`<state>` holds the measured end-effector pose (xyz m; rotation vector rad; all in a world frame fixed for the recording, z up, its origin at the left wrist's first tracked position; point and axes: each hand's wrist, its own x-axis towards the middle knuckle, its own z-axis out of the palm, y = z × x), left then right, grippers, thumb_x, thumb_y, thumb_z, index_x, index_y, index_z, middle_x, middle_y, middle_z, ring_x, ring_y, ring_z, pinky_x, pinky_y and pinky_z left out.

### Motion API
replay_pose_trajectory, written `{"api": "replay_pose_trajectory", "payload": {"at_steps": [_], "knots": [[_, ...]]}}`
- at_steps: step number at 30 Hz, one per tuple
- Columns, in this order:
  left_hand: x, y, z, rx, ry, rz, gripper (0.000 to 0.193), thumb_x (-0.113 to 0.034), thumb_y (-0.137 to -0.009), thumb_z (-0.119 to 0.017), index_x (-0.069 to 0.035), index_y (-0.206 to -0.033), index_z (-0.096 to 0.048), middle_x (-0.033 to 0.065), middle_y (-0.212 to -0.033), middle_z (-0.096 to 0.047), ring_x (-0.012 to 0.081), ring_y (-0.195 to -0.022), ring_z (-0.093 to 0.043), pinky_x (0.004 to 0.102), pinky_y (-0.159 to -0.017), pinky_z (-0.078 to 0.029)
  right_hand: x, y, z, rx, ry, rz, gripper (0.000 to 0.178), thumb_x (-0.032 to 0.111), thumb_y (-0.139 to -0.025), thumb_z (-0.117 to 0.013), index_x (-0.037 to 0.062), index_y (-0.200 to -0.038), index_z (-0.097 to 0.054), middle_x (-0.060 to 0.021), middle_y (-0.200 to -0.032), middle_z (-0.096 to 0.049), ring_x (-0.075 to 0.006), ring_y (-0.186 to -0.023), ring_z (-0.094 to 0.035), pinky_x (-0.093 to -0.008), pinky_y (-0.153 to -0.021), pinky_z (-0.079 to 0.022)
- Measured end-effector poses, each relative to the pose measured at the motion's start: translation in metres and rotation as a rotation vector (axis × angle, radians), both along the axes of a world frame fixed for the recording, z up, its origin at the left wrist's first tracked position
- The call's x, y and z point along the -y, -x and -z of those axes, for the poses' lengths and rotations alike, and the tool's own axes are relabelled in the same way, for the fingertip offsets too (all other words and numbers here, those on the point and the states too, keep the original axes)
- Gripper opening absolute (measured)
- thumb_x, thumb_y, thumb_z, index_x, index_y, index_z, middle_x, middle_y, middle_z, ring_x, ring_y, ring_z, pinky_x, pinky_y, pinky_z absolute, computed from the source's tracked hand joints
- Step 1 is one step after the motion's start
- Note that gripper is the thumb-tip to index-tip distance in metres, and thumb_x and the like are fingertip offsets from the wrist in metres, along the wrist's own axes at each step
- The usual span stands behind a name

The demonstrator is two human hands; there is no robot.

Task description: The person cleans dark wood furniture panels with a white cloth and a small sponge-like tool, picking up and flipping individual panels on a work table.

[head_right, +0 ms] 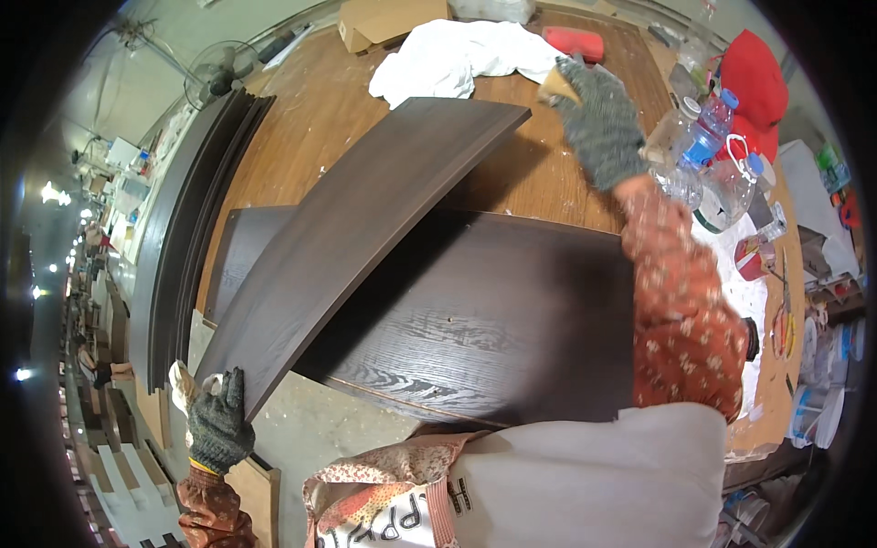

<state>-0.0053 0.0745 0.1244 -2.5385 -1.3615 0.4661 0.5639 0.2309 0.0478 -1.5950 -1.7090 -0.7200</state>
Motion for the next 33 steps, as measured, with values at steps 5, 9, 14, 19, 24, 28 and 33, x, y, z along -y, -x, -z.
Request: {"api": "replay_pose_trajectory", "payload": {"at_steps": [5, 9, 14, 19, 24, 28, 33], "knots": [[0.009, 0.005, 0.007, -0.079, -0.02, -0.045, 0.075, -0.012, -0.052, -0.059, 0.005, -0.123, -0.043, 0.0211, -0.117, -0.051, 0.0411, -0.106, -0.046, 0.0506, -0.089, -0.039, 0.06, 0.098, -0.02, 0.148, -0.061, -0.341, 0.039, 0.019, -0.081, -0.059, 0.0062, -0.117, -0.055, -0.0103, -0.102, -0.06, -0.0275, -0.095, -0.057, -0.0372, -0.082, -0.046], [0.008, 0.015, 0.026, -0.062, -0.053, 0.036, 0.073, -0.015, -0.056, -0.057, 0.007, -0.124, -0.042, 0.0247, -0.114, -0.053, 0.038, -0.083, -0.057, 0.0476, -0.072, -0.045, 0.033, 0.055, 0.009, 0.258, 0.077, -0.269, 0.041, 0.018, -0.077, -0.06, 0.0036, -0.115, -0.056, -0.0124, -0.1, -0.061, -0.0279, -0.092, -0.059, -0.0367, -0.08, -0.047], [0.018, 0.016, 0.075, -0.187, -0.06, -0.026, 0.062, -0.012, -0.069, -0.051, 0.01, -0.126, -0.038, 0.0285, -0.12, -0.049, 0.04, -0.096, -0.055, 0.0478, -0.081, -0.045, 0.016, 0.024, 0.026, -0.493, 0.2, -0.246, 0.046, 0.033, -0.083, -0.059, 0.0023, -0.117, -0.052, -0.0157, -0.11, -0.058, -0.0307, -0.101, -0.056, -0.0372, -0.088, -0.043], [0.0, -0.007, 0.055, -0.16, 0.292, -0.547, 0.078, -0.028, -0.062, -0.073, -0.001, -0.128, -0.041, 0.0217, -0.11, -0.056, 0.0366, -0.101, -0.055, 0.0438, -0.083, -0.045, -0.024, 0.09, 0.056, -0.814, 0.388, -0.351, 0.056, 0.044, -0.081, -0.06, 0.0052, -0.12, -0.051, -0.0147, -0.112, -0.057, -0.0276, -0.106, -0.054, -0.0352, -0.09, -0.041], [-0.06, -0.148, 0.047, 0.391, -0.264, 0.041, 0.037, -0.024, -0.081, -0.059, -0.007, -0.113, -0.053, 0.013, -0.115, -0.048, 0.0246, -0.095, -0.054, 0.0352, -0.072, -0.049, -0.05, 0.099, 0.09, -0.38, 0.275, -0.364, 0.04, 0.027, -0.093, -0.041, 0.0026, -0.124, -0.048, -0.0187, -0.124, -0.05, -0.0326, -0.115, -0.047, -0.0383, -0.099, -0.035], [-0.086, -0.316, 0.122, 0.454, -0.849, -0.611, 0.025, -0.022, -0.088, -0.046, -0.002, -0.086, -0.06, 0.0101, -0.073, -0.056, 0.0209, -0.061, -0.056, 0.0367, -0.063, -0.05, -0.066, 0.043, 0.126, -0.03, 0.167, -0.462, 0.038, 0.019, -0.088, -0.049, 0.0, -0.121, -0.05, -0.0178, -0.118, -0.054, -0.0251, -0.103, -0.054, -0.0344, -0.084, -0.046], [-0.07, -0.241, 0.142, 0.708, -0.236, -0.191, 0.016, -0.022, -0.081, -0.052, -0.007, -0.084, -0.059, 0.0107, -0.078, -0.059, 0.025, -0.066, -0.057, 0.0401, -0.059, -0.046, -0.058, 0.051, 0.12, -0.092, 0.073, -0.508, 0.043, 0.005, -0.08, -0.051, 0.0006, -0.123, -0.049, -0.0237, -0.122, -0.05, -0.0359, -0.113, -0.048, -0.0396, -0.097, -0.038]]}}
